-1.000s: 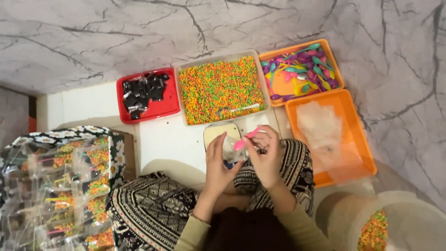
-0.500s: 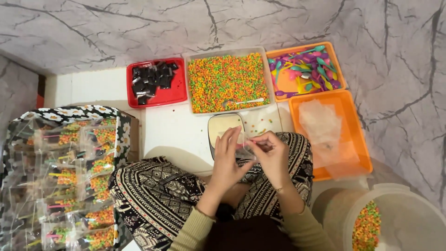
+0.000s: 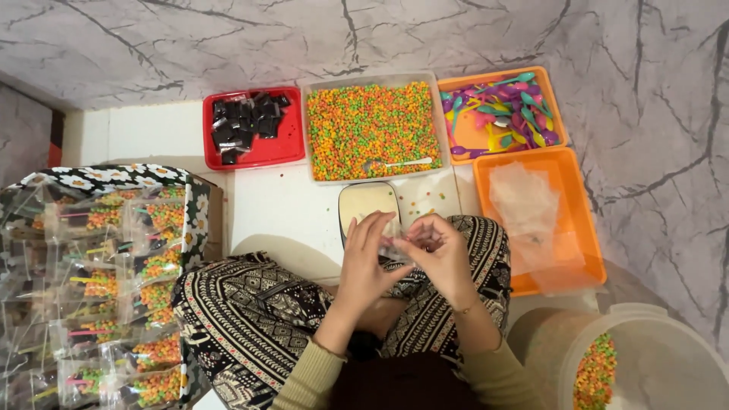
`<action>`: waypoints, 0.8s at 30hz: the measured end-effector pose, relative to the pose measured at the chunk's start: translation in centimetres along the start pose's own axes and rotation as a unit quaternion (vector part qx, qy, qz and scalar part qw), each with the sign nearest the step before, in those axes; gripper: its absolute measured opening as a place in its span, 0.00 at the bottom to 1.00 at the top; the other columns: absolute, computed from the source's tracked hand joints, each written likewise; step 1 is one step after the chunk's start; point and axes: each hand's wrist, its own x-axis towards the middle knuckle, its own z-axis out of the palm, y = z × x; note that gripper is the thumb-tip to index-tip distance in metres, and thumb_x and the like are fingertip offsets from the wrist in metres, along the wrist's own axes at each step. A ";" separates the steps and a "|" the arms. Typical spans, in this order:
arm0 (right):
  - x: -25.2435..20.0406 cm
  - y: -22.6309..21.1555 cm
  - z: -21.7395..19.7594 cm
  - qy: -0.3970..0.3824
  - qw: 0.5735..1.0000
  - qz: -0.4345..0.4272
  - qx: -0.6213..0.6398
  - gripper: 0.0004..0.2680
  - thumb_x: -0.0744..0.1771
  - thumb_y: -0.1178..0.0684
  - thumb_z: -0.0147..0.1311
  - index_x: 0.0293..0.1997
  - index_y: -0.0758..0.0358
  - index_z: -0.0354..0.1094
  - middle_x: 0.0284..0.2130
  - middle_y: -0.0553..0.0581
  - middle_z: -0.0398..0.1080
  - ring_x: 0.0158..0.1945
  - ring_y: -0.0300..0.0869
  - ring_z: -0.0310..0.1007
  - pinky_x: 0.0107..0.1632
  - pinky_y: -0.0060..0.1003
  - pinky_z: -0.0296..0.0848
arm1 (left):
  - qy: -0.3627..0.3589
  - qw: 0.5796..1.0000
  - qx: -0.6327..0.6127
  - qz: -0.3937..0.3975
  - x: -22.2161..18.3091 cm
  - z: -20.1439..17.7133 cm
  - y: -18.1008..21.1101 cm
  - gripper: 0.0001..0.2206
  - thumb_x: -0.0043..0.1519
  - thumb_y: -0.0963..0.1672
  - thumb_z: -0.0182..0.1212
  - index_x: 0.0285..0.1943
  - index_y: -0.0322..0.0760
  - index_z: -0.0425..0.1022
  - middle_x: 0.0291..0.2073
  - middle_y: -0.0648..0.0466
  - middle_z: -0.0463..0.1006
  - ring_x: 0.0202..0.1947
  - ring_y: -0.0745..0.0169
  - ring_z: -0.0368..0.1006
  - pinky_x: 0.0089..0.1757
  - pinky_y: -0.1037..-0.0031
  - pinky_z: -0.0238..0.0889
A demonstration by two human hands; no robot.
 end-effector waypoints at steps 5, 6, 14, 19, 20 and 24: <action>5.1 -0.5 -2.2 -0.067 0.997 0.024 0.024 0.11 0.62 0.61 0.67 0.47 0.68 0.74 0.37 0.65 0.78 0.39 0.46 0.79 0.42 0.40 0.82 | 0.016 0.998 -0.028 -0.046 1.5 -1.5 -1.1 0.42 0.44 0.43 0.81 0.69 0.34 0.63 0.59 0.40 0.69 0.64 0.35 0.63 0.64 0.37 0.45; 6.6 0.0 -2.9 -0.052 0.998 0.034 0.017 0.09 0.65 0.61 0.62 0.48 0.67 0.74 0.38 0.67 0.77 0.40 0.51 0.79 0.42 0.43 0.81 | 0.017 0.996 -0.044 -0.080 1.5 -1.6 -1.5 0.42 0.45 0.44 0.81 0.70 0.34 0.62 0.59 0.38 0.69 0.64 0.36 0.63 0.65 0.37 0.44; 25.4 17.9 -3.5 -0.103 0.887 -0.087 -0.441 0.08 0.67 0.48 0.59 0.48 0.49 0.80 0.42 0.56 0.80 0.50 0.53 0.79 0.52 0.47 0.77 | 0.088 0.993 0.033 -0.069 4.1 -4.9 -5.6 0.44 0.43 0.43 0.82 0.70 0.34 0.62 0.61 0.40 0.67 0.67 0.28 0.59 0.63 0.35 0.46; 30.0 22.7 -2.7 -0.159 0.684 -0.097 -0.705 0.09 0.64 0.45 0.55 0.42 0.46 0.81 0.37 0.52 0.80 0.50 0.48 0.80 0.56 0.51 0.69 | 0.096 0.989 0.054 -0.097 5.9 -7.5 -7.7 0.43 0.46 0.43 0.81 0.71 0.32 0.60 0.62 0.36 0.66 0.68 0.25 0.56 0.62 0.31 0.45; 30.5 23.4 -2.6 -0.149 0.664 -0.156 -0.716 0.07 0.63 0.47 0.58 0.38 0.50 0.81 0.33 0.51 0.78 0.48 0.47 0.76 0.59 0.49 0.64 | 0.099 0.987 0.041 -0.118 6.1 -8.0 -8.2 0.43 0.46 0.44 0.81 0.71 0.32 0.60 0.62 0.36 0.66 0.68 0.24 0.56 0.63 0.31 0.45; 31.9 27.2 -3.7 -0.189 0.685 -0.191 -0.677 0.05 0.64 0.48 0.60 0.34 0.55 0.76 0.33 0.52 0.73 0.55 0.49 0.66 0.73 0.57 0.41 | 0.123 0.979 0.002 -0.164 7.4 -9.4 -9.2 0.40 0.47 0.43 0.81 0.69 0.31 0.61 0.61 0.36 0.66 0.68 0.23 0.55 0.62 0.33 0.48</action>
